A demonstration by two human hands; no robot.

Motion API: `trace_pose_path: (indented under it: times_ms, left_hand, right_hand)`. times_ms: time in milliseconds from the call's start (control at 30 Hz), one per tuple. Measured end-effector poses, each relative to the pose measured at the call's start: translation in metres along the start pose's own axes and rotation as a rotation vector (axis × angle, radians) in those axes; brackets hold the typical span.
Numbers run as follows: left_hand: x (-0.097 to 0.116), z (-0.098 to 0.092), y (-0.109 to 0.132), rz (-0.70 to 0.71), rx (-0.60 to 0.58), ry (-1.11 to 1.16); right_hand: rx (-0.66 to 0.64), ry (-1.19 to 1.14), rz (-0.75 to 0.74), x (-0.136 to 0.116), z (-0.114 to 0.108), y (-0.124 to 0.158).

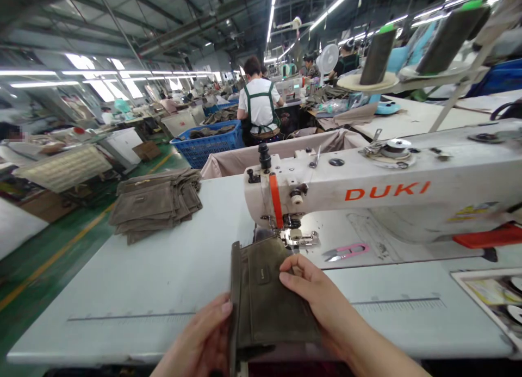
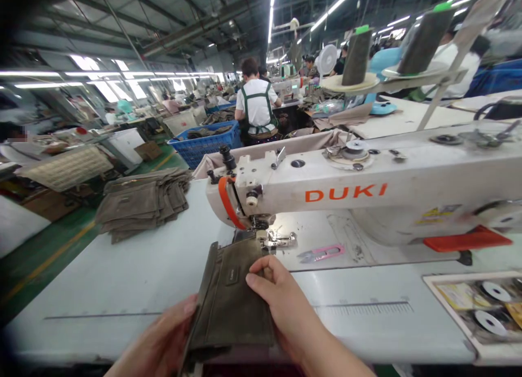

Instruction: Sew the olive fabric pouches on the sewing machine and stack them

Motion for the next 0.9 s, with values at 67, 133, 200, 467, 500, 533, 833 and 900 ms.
trace_pose_path:
  times_ms: [67,133,200,467,500,533,833,900]
  left_hand:
    - [0.033,-0.021,0.014,0.242,0.232,-0.397]
    - [0.067,-0.007,0.036,0.566,0.352,-0.812]
    - [0.073,0.039,0.048,0.829,0.242,-1.162]
    - [0.036,0.106,0.033,0.935,-0.055,-1.474]
    - [0.038,0.103,0.034,0.927,-0.066,-1.462]
    - [0.039,0.101,0.035,0.922,-0.070,-1.453]
    - [0.062,0.109,0.048,1.006,0.154,-1.357]
    - [0.061,0.110,0.053,1.100,0.160,-1.308]
  right_hand:
    - [0.025,0.172,0.007,0.001,0.001,0.006]
    - [0.004,0.337,0.082,0.015,0.003,0.016]
    - [-0.072,0.435,0.132,0.036,0.008,0.029]
    - [-0.132,1.077,-0.326,0.020,-0.002,0.077]
    - [-0.119,1.182,-0.413,0.013,-0.001,0.081]
    - [-0.117,1.268,-0.501,0.006,0.003,0.084]
    - [-0.150,1.465,-0.825,0.000,0.024,0.089]
    - [-0.148,1.479,-0.852,0.001,0.024,0.091]
Point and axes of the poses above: each hand's wrist, its own y-axis away from the middle knuckle, its own z-axis out of the palm, x = y × z, the point moved 9 cm from there along -y, towards the middle knuckle, and after that the axes turned 5 degrees about -x, right-handed, at the moved point
